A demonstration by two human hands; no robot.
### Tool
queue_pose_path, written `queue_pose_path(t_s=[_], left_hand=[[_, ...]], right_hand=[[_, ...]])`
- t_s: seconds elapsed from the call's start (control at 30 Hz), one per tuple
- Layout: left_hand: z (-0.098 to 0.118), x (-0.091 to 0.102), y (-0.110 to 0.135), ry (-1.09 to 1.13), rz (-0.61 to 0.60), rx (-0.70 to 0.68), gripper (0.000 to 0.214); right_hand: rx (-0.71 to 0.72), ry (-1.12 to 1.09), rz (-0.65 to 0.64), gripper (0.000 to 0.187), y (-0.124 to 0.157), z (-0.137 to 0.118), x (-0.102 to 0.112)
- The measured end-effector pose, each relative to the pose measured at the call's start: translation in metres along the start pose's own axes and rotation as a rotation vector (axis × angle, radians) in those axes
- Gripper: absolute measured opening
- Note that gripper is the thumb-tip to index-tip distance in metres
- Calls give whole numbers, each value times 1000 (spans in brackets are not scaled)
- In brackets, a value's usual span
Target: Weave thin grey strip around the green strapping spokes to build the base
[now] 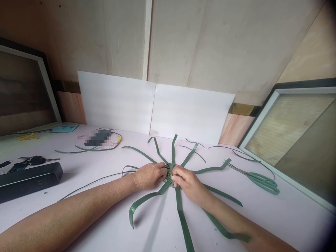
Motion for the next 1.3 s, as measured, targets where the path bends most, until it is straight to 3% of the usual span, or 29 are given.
queue_pose_path(t_s=[0.17, 0.37, 0.53, 0.73, 0.97, 1.13, 1.3], left_hand=[[-3, -3, 0, 1, 4, 38, 9], [-5, -4, 5, 27, 68, 90, 8], [-18, -3, 9, 411, 216, 170, 8], [-20, -4, 9, 694, 201, 92, 10], [-17, -1, 13, 535, 309, 19, 14], [-11, 6, 13, 275, 299, -27, 20], [-6, 5, 11, 217, 256, -41, 17]], right_hand=[[-57, 36, 38, 18, -27, 7, -14], [-46, 74, 115, 22, -21, 13, -25], [-51, 168, 114, 30, -21, 13, -29], [-109, 67, 132, 35, -23, 16, -26], [-125, 34, 163, 30, -23, 19, -25], [-135, -13, 153, 29, -24, 22, -24], [-116, -90, 51, 21, -16, 26, -18]])
Point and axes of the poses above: each hand's wrist, its own y-axis away from the middle knuckle, its own x-axis out of the back of the hand, z = x × y, the point moved 5 cm from there along -y, towards the middle knuckle, and after that the axes turned 5 degrees about -x, right-handed, at the moved point
